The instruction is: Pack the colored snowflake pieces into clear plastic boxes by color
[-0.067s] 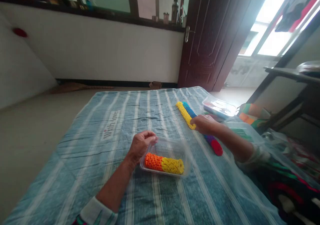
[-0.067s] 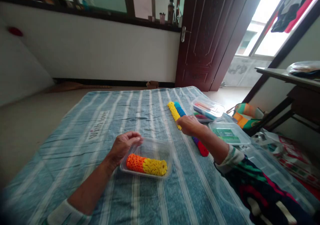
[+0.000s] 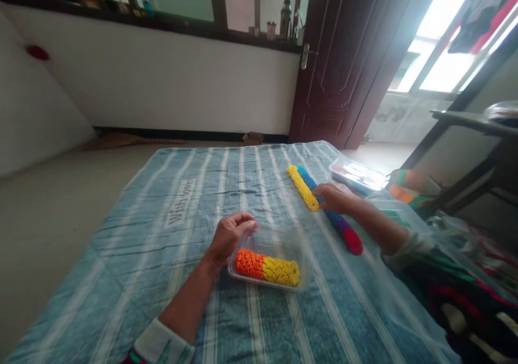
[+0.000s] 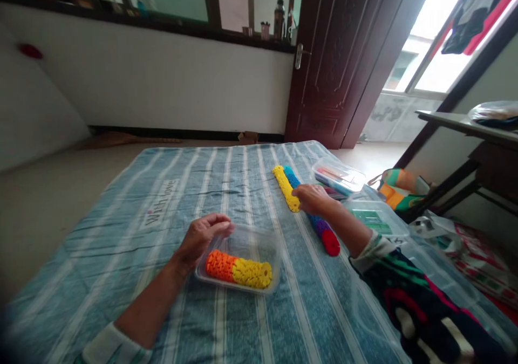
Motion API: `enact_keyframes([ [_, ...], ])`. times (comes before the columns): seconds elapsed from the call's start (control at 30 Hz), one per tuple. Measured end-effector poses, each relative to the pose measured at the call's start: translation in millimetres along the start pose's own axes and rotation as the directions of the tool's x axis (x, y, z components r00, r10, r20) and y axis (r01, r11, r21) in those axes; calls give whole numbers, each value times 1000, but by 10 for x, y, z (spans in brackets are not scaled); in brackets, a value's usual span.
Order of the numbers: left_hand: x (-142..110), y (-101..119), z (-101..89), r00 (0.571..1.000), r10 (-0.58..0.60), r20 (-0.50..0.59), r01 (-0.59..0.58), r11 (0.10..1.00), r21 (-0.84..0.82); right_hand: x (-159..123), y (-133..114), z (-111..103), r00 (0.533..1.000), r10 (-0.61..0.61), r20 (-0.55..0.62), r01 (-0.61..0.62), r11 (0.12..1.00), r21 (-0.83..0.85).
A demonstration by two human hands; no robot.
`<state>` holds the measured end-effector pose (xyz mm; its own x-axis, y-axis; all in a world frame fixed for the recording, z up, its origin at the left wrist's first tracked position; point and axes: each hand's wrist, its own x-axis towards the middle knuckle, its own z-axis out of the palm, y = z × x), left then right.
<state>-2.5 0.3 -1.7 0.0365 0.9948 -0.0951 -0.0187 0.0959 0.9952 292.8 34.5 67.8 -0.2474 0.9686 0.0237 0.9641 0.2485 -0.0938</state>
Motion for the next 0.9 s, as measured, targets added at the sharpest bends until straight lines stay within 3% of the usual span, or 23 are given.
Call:
enact_keyframes([
  [0.13, -32, -40, -49, 997, 12, 74, -7, 997, -72, 132, 140, 128, 987, -101, 122, 118, 984, -137],
  [0.53, 0, -149, -88, 994, 39, 97, -30, 995, -91, 347, 157, 376, 981, -105, 163, 142, 963, -230],
  [0.9, -1, -149, -86, 990, 35, 138, -24, 997, -80, 469, 202, 429, 971, -138, 193, 182, 954, -237],
])
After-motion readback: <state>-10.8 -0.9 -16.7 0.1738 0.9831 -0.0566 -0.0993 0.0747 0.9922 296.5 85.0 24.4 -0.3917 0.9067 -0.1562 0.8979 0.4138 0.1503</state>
